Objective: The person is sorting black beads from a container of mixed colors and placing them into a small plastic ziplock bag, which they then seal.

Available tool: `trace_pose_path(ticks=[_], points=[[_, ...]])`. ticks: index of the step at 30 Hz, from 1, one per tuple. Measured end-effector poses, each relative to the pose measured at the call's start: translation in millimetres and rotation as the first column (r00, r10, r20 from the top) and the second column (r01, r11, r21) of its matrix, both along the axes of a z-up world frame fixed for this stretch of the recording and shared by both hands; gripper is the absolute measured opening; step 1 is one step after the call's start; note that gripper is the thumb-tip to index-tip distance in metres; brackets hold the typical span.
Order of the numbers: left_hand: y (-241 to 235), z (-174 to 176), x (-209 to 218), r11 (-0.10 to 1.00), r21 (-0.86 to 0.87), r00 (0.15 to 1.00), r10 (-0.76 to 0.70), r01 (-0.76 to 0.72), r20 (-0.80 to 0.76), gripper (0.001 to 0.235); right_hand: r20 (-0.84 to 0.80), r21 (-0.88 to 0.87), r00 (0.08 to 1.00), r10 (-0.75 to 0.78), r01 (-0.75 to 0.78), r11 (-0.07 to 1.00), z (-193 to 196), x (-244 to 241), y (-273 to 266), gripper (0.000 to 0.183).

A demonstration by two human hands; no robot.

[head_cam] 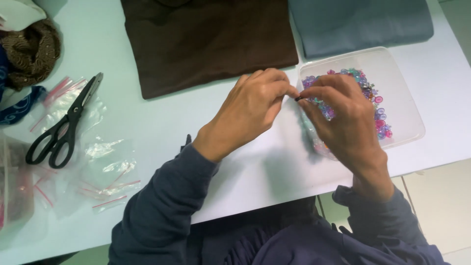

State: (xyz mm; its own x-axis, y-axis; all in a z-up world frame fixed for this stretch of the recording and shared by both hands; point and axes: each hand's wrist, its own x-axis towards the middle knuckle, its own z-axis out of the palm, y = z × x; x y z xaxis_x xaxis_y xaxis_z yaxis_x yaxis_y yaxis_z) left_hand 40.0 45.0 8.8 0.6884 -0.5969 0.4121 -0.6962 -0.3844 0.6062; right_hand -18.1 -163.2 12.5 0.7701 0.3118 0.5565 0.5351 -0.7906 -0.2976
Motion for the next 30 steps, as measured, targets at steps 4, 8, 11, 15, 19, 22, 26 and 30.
trace_pose_path(ticks=[4,8,11,15,19,22,26,30], points=[[46.1,-7.8,-13.8,0.996,-0.091,0.996,-0.032,0.025,-0.077,0.031,-0.005,0.036,0.991,0.135,-0.134,0.99,-23.5,1.6,40.3,0.011],[64.0,-29.7,-21.4,0.985,0.164,0.957,0.094,-0.05,-0.273,0.027,-0.214,0.023,0.974,0.08,-0.077,0.997,-65.5,6.1,58.7,0.011],[69.2,-48.3,-17.6,0.96,0.275,0.936,0.143,-0.052,-0.322,0.042,-0.295,0.012,0.954,0.059,-0.058,0.998,-74.4,12.7,68.1,0.011],[71.6,-54.8,-13.9,0.953,0.303,0.926,0.126,-0.013,-0.356,0.064,-0.385,0.073,0.919,0.085,-0.062,0.995,-69.3,12.2,75.5,0.014],[76.2,-55.9,-13.1,0.966,0.26,0.917,0.107,-0.004,-0.385,0.068,-0.393,0.089,0.917,0.07,-0.038,0.995,-64.0,11.8,70.3,0.018],[78.5,-60.2,-11.8,0.974,0.225,0.909,0.108,-0.016,-0.403,0.068,-0.437,0.087,0.899,0.029,0.01,0.996,-66.3,11.1,65.6,0.021],[83.0,-70.2,-11.2,0.985,0.166,0.902,0.12,-0.055,-0.414,0.064,-0.494,0.097,0.869,0.012,0.041,0.994,-62.5,7.2,66.5,0.025],[86.9,-70.7,-15.9,0.985,0.169,0.903,0.11,-0.042,-0.415,0.06,-0.565,0.08,0.825,0.03,0.018,0.997,-56.2,-0.2,74.3,0.037]])
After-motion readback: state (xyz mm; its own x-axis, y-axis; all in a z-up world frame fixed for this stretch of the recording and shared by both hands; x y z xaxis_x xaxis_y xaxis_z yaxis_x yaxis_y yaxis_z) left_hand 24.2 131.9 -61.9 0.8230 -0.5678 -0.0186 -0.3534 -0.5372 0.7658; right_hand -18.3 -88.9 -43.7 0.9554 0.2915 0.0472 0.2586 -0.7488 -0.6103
